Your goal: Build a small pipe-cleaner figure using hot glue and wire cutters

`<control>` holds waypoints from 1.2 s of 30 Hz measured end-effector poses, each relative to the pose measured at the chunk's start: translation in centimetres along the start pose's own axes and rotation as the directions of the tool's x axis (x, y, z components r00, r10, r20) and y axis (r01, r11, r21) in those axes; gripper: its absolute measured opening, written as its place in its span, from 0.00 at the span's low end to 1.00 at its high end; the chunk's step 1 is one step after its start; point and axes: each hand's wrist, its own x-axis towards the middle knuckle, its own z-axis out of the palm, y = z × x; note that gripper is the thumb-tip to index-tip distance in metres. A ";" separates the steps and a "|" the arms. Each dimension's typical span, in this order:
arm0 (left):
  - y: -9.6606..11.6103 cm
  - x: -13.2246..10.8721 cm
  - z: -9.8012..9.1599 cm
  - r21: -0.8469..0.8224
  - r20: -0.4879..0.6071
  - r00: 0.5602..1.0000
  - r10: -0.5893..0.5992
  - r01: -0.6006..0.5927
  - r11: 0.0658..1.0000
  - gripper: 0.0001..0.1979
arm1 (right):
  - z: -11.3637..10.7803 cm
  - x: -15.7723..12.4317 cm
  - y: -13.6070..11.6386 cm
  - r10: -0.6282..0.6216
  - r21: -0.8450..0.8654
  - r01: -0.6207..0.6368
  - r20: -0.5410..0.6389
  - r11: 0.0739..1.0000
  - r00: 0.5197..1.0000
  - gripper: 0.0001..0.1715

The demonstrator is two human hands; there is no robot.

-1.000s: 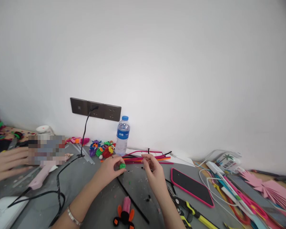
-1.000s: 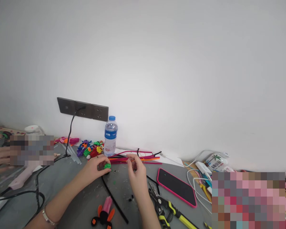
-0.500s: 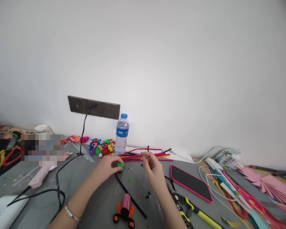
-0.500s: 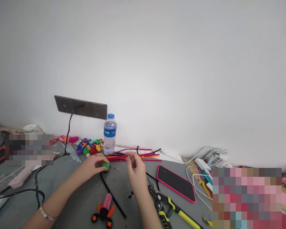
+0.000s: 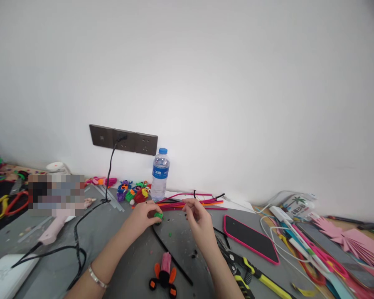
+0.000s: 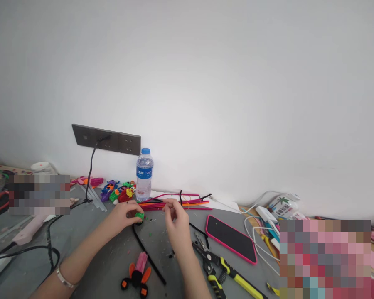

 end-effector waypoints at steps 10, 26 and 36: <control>-0.6 0.2 0.3 -0.019 -0.061 0.998 -0.026 0.024 1.000 0.07 | 0.5 -0.3 0.0 -0.035 -0.100 0.046 0.107 0.994 0.994 0.09; -0.6 -0.2 -0.6 -0.060 -0.144 0.989 -0.033 0.025 0.998 0.09 | 1.5 -1.6 -0.8 0.139 -0.249 -0.010 0.505 0.968 0.852 0.08; 0.5 -0.6 -0.8 -0.135 0.017 0.994 -0.106 0.107 0.985 0.16 | 0.1 -0.8 -0.1 0.149 -0.300 0.017 0.520 0.954 0.841 0.08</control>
